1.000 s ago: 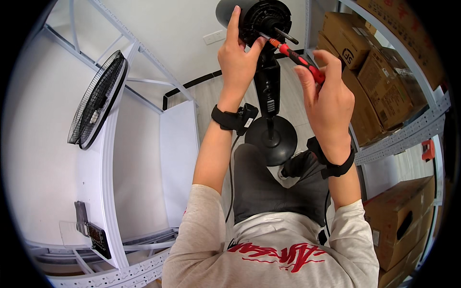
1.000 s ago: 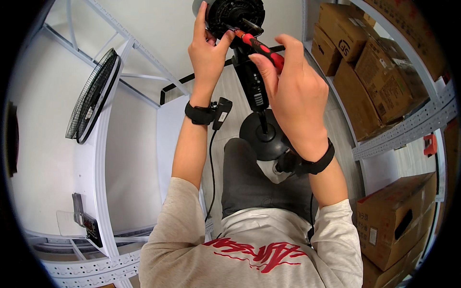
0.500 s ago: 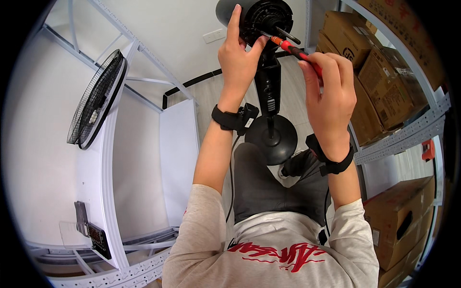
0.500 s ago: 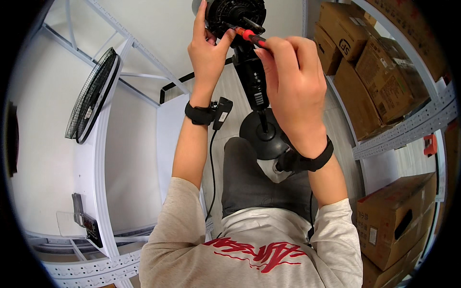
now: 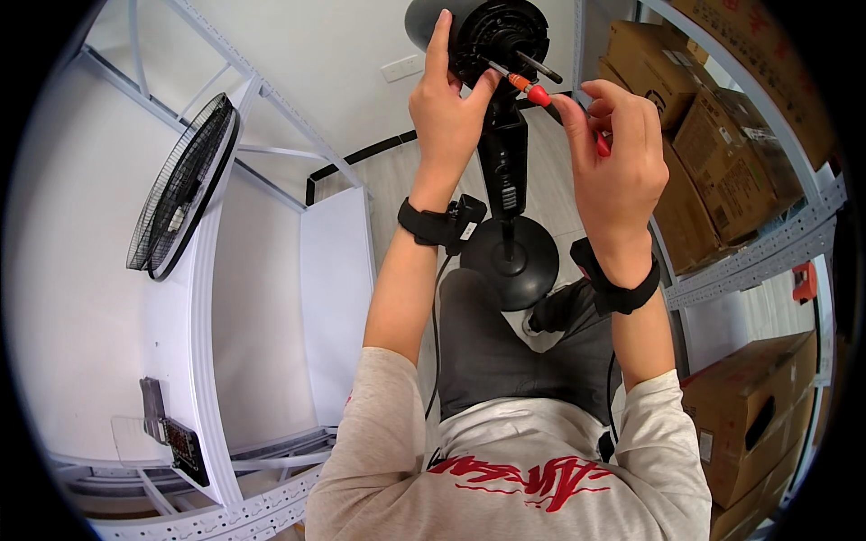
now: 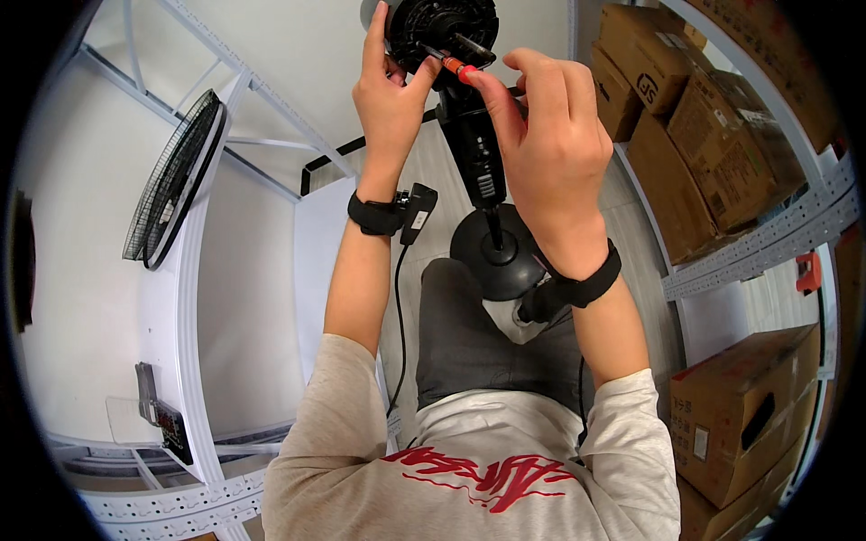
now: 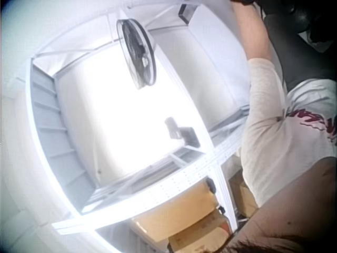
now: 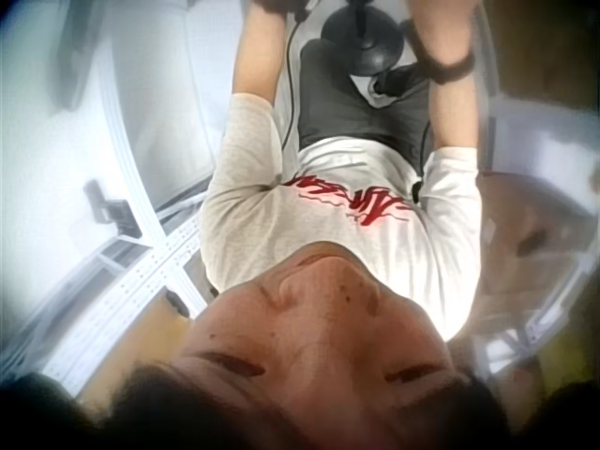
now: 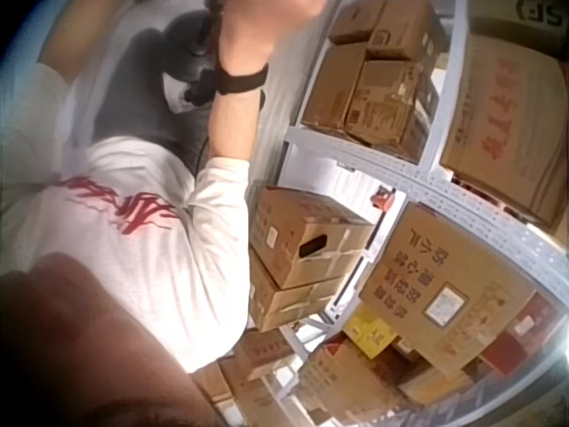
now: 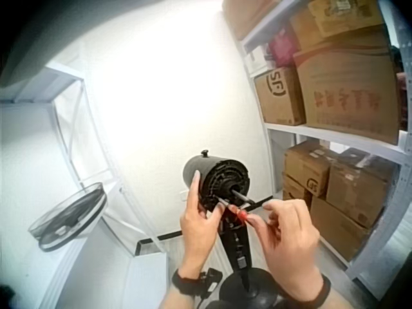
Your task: The person uses a screwdriver to remove screws from the back of a standing fan, detaches the rear cover, and removes the motor assembly from the fan housing.
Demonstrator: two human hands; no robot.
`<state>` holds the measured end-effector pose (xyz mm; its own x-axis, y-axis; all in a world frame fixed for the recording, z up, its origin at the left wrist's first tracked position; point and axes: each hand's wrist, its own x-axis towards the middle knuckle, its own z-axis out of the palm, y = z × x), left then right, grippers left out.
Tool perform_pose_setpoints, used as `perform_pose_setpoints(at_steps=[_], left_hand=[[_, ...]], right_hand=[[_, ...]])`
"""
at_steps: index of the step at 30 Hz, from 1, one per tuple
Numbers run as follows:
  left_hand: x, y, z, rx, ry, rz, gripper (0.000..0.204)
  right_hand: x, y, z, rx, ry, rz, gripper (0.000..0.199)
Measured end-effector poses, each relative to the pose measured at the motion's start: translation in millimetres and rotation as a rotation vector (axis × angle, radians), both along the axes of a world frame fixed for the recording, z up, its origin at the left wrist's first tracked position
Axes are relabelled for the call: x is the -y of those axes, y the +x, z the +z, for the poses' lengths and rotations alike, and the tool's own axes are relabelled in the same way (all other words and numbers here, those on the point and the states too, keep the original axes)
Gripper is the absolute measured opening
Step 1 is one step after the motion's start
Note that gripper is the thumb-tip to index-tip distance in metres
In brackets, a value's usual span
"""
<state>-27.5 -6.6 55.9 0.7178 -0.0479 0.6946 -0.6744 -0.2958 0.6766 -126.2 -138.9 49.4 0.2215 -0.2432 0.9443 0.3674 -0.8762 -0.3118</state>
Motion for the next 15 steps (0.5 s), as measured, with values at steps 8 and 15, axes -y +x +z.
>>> perform_pose_setpoints(at_steps=[8,15], left_hand=[[3,4,-4,0.054,-0.043,-0.019,0.079],[0,3,-3,0.053,0.004,0.027,0.078]], right_hand=[[4,-1,-7,0.09,0.165,0.297,0.023],[4,-22,0,-0.297,0.103,0.115,0.023]])
